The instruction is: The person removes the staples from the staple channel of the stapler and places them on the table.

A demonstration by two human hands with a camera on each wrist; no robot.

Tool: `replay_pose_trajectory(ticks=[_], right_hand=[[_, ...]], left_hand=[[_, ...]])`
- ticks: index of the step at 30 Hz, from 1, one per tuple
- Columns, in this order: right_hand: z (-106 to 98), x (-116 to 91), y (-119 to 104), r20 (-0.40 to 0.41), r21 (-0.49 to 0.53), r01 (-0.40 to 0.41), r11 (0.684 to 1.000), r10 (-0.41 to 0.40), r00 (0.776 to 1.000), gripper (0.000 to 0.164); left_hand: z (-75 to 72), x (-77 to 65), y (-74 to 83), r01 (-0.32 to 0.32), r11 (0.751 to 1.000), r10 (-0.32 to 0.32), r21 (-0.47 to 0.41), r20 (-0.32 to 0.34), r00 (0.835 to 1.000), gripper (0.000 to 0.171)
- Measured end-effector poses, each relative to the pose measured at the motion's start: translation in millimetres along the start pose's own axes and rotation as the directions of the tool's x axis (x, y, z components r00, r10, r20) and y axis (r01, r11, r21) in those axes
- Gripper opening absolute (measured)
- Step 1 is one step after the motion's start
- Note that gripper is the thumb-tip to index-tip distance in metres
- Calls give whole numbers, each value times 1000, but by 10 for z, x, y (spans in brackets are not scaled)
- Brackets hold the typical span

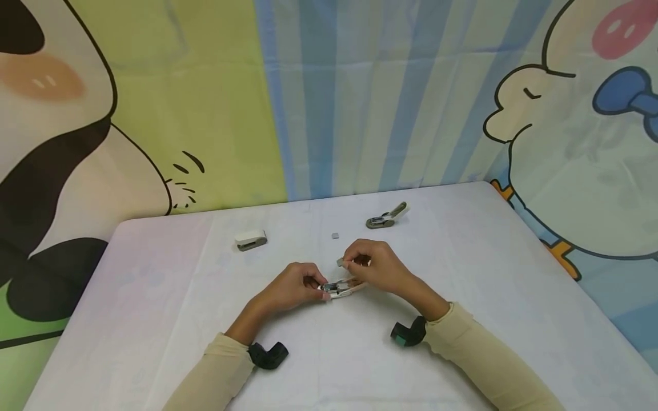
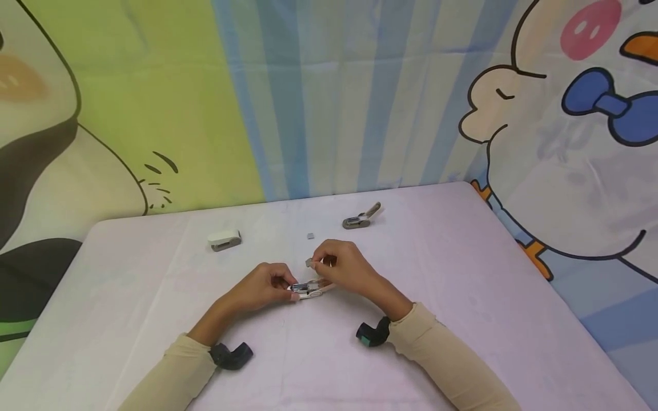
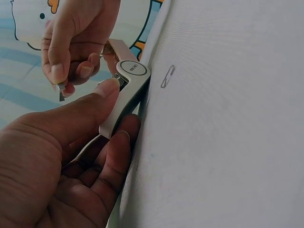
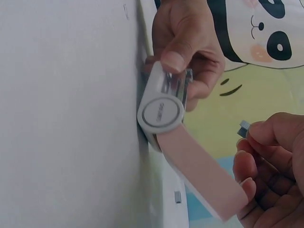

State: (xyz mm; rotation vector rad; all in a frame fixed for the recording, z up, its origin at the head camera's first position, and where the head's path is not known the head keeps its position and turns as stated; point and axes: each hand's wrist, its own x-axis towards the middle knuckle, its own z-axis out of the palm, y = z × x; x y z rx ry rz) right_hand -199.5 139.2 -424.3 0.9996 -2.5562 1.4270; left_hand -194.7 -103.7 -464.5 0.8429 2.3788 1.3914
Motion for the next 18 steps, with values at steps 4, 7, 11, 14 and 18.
replay_pose_trajectory(ticks=[4, 7, 11, 14, 18], right_hand=[[-41, 24, 29, -35, -22, -15, 1000, 14, 999, 7], [-69, 36, 0, -51, -36, -14, 999, 12, 999, 6], [-132, 42, -206, -51, -25, -8, 1000, 7, 999, 6], [-146, 40, -255, -52, -10, 0, 1000, 0, 999, 6], [-70, 41, 23, -49, -4, -9, 1000, 9, 999, 8]], left_hand=[[0, 8, -9, 4, 1000, -4, -11, 5, 1000, 19], [0, 7, -8, 9, 1000, -8, -19, 8, 1000, 19], [-4, 11, -1, 8, 1000, -8, -18, 10, 1000, 19], [-12, 7, 7, 13, 1000, -13, -17, 12, 1000, 19], [-13, -2, -8, 18, 1000, -18, -17, 15, 1000, 18]])
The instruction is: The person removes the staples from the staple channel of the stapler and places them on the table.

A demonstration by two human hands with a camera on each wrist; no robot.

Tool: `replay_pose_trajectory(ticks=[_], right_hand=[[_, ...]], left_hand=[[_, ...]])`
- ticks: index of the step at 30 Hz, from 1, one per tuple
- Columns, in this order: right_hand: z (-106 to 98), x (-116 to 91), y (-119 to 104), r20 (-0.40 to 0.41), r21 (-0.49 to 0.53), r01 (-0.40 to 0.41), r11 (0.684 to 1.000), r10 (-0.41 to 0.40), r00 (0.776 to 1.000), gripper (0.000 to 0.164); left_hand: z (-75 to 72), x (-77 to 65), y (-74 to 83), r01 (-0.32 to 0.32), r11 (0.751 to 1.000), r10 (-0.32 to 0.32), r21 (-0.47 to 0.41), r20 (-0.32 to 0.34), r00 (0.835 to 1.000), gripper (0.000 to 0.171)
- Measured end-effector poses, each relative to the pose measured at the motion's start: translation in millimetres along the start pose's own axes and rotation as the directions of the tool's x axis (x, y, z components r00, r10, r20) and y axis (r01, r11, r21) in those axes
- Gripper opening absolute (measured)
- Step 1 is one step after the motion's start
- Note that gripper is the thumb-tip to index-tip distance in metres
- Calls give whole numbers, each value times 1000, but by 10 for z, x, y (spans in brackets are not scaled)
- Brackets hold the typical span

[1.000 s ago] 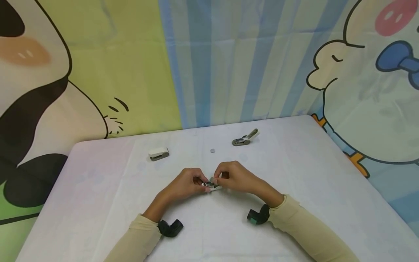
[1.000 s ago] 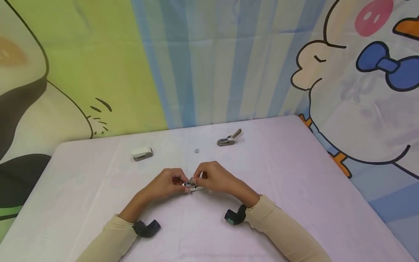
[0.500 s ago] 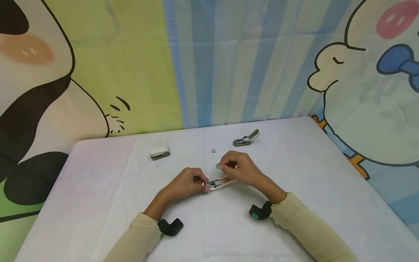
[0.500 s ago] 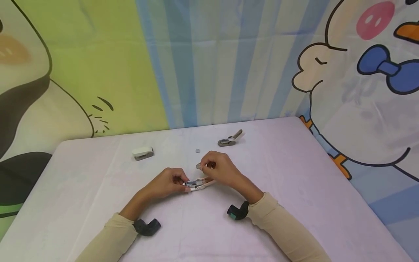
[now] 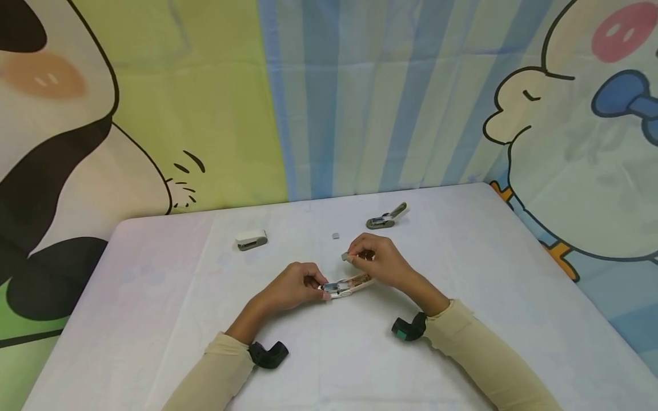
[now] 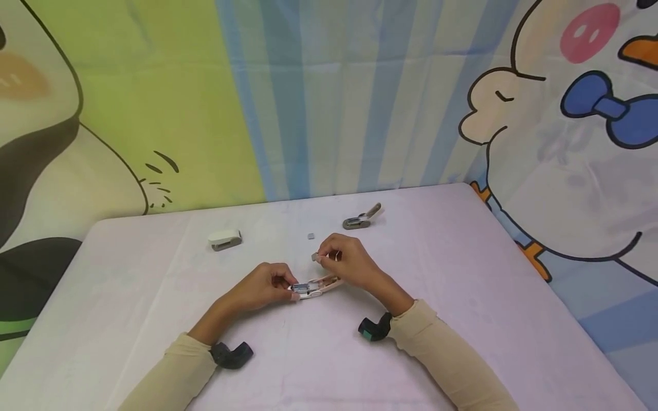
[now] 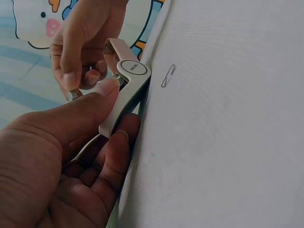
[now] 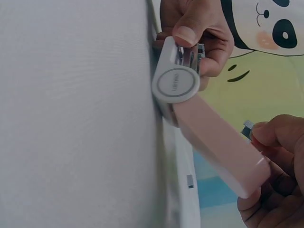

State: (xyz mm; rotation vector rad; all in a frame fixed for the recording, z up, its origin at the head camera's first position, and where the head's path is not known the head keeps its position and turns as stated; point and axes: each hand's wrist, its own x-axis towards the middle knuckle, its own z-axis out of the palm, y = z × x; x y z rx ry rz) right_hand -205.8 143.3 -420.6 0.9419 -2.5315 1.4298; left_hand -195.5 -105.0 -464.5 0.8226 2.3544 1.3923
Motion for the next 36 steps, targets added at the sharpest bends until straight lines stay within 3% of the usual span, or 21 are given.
replay_pose_trajectory(ticks=[2, 12, 20, 27, 36], right_hand=[[31, 14, 141, 5, -19, -14, 1000, 14, 1000, 8], [55, 129, 277, 9, -111, -41, 993, 42, 999, 5], [90, 322, 401, 85, -115, -102, 988, 112, 990, 5], [145, 501, 466, 119, -111, -94, 989, 107, 987, 6], [113, 503, 567, 141, -131, -149, 980, 168, 976, 6]], left_hand=[[-2, -2, -1, -2, 1000, 2, -6, -1, 1000, 18], [3, -29, -47, 20, 999, -20, -28, 2, 1000, 18], [7, -11, -50, -11, 999, 11, -30, 0, 1000, 17], [12, -10, -58, -18, 1000, 18, -26, 5, 1000, 17], [27, -4, -29, 11, 1000, -11, -28, -5, 1000, 18]])
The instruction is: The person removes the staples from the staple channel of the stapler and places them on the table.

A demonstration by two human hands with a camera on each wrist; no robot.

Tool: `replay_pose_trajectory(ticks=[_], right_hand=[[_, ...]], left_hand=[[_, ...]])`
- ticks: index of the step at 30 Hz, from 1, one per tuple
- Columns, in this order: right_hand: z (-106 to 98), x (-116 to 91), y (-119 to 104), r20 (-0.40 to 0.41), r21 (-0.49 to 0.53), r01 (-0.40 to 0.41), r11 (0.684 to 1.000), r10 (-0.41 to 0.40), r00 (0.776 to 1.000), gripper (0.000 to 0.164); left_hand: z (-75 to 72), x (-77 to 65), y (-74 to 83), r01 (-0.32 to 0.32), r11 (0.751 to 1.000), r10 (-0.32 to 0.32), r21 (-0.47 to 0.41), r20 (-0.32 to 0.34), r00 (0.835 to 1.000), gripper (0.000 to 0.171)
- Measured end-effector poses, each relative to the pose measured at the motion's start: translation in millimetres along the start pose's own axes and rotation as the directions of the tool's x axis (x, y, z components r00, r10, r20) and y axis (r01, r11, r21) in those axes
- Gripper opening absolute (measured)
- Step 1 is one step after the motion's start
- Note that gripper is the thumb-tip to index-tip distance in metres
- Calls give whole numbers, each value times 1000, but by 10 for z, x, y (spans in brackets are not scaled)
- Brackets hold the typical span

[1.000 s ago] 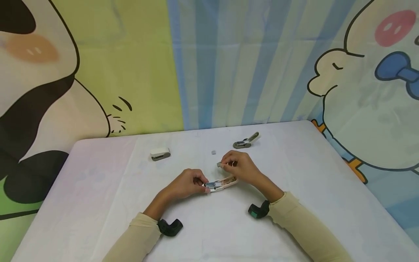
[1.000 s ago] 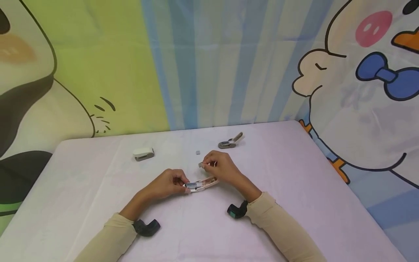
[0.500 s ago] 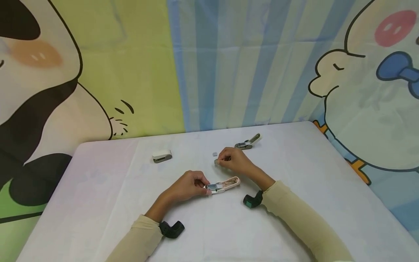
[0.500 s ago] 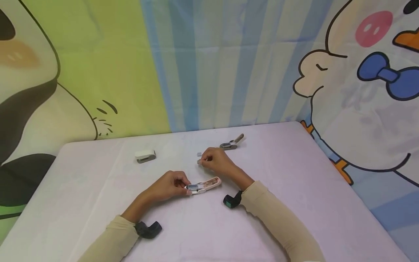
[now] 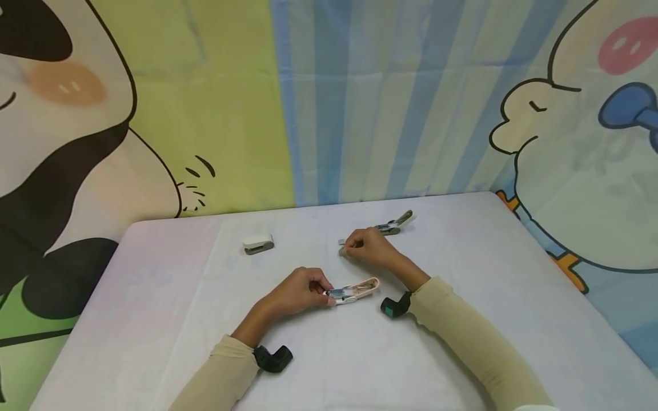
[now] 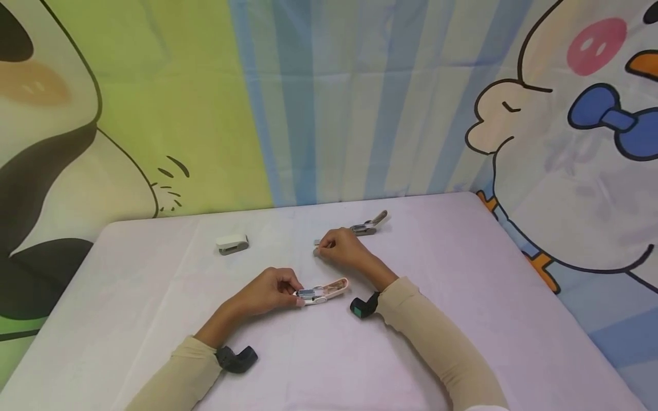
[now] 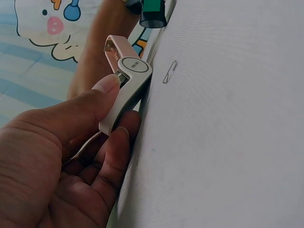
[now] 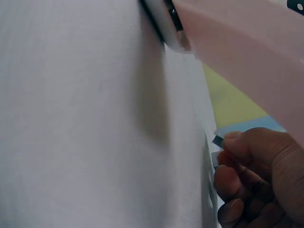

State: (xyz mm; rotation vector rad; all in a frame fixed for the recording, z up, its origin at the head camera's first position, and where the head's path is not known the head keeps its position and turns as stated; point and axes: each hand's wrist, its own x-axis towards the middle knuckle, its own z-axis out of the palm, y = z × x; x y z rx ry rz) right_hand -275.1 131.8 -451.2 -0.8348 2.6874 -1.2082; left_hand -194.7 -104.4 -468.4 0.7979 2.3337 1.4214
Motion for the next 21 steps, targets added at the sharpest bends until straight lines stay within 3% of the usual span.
replay_pose_trajectory(ticks=[7, 17, 21], right_hand=[[-30, -23, 34, 62, -26, -30, 999, 31, 998, 7], [-43, -50, 32, 72, -97, -53, 994, 60, 996, 4], [-56, -86, 10, 82, -119, -27, 992, 37, 996, 4]], left_hand=[[-2, -9, 67, 26, 999, -25, -28, 19, 1000, 20], [-3, -2, -13, -5, 1000, 5, -18, 8, 1000, 18], [-8, -12, -13, -10, 1000, 10, -3, 14, 1000, 17]])
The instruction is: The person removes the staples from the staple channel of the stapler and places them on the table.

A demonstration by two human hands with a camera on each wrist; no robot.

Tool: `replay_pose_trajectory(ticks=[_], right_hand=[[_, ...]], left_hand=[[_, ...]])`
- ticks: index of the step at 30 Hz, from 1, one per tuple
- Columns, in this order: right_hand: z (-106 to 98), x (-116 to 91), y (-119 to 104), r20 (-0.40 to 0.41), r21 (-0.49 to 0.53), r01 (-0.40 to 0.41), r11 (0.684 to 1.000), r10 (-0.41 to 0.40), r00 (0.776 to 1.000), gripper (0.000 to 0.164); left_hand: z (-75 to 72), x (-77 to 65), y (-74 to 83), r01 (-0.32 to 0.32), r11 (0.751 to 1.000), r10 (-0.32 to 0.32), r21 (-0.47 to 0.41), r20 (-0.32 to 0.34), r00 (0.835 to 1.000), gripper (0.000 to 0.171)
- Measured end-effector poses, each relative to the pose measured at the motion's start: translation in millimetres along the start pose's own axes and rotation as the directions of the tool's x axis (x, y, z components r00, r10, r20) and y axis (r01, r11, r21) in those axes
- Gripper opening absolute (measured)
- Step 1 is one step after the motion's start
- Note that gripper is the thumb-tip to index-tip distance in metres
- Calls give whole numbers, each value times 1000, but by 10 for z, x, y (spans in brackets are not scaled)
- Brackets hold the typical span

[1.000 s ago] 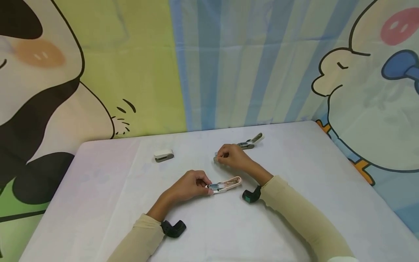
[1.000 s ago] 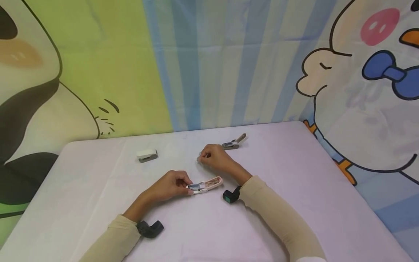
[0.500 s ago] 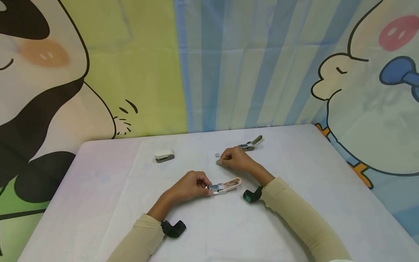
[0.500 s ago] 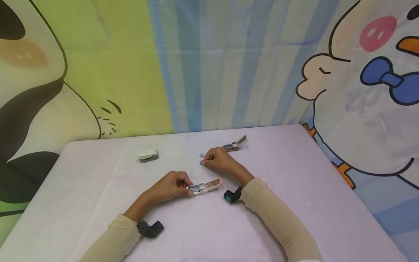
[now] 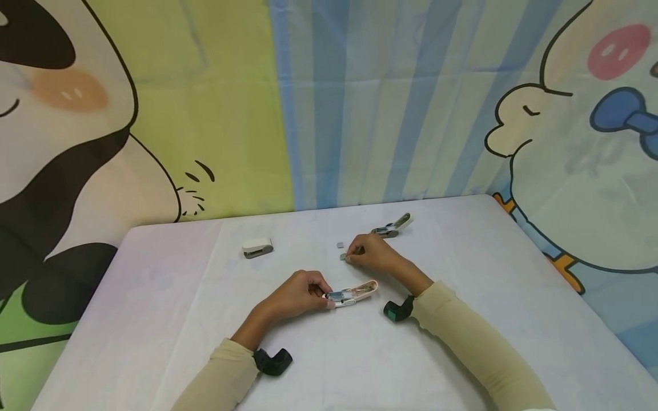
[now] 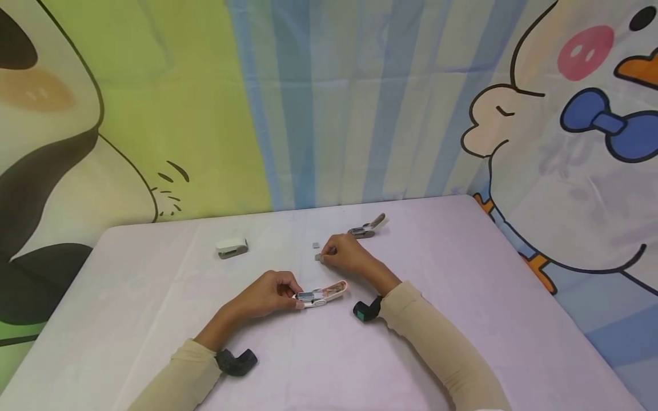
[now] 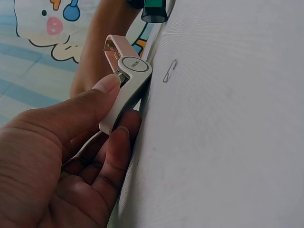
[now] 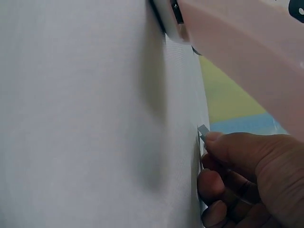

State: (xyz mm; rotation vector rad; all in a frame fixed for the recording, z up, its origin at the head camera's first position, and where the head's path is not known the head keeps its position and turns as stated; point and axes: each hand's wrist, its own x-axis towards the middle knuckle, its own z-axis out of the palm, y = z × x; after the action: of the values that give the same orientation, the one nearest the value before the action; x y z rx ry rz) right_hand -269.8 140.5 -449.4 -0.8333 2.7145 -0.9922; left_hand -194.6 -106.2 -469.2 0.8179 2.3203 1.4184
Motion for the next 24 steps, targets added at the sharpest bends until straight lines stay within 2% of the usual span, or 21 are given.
replay_pose_trajectory(ticks=[1, 3, 7, 12, 17, 24], right_hand=[[-4, -13, -4, 6, -9, 6, 1000, -6, 1000, 4], [-20, -44, -14, 17, -26, 17, 1000, -17, 1000, 4], [-61, -116, -27, 40, -36, 15, 999, -14, 999, 5], [-101, -195, -31, 51, -28, 21, 999, -19, 999, 8], [-115, -268, -26, 60, 0, 20, 1000, -20, 998, 10], [-124, -376, -35, 74, 81, 83, 993, -90, 993, 17]], left_hand=[[1, -3, 1, -1, 1000, 1, 2, -1, 1000, 17], [-19, -34, 116, 6, 1000, -6, 4, 1, 1000, 17], [-21, -41, 135, 19, 1000, -19, 12, 0, 1000, 18], [-14, -15, 5, 11, 1000, -11, 16, -7, 1000, 18], [-16, -4, -9, 3, 1000, -3, 12, -4, 1000, 18], [0, 3, 9, 17, 1000, -17, 6, 0, 1000, 18]])
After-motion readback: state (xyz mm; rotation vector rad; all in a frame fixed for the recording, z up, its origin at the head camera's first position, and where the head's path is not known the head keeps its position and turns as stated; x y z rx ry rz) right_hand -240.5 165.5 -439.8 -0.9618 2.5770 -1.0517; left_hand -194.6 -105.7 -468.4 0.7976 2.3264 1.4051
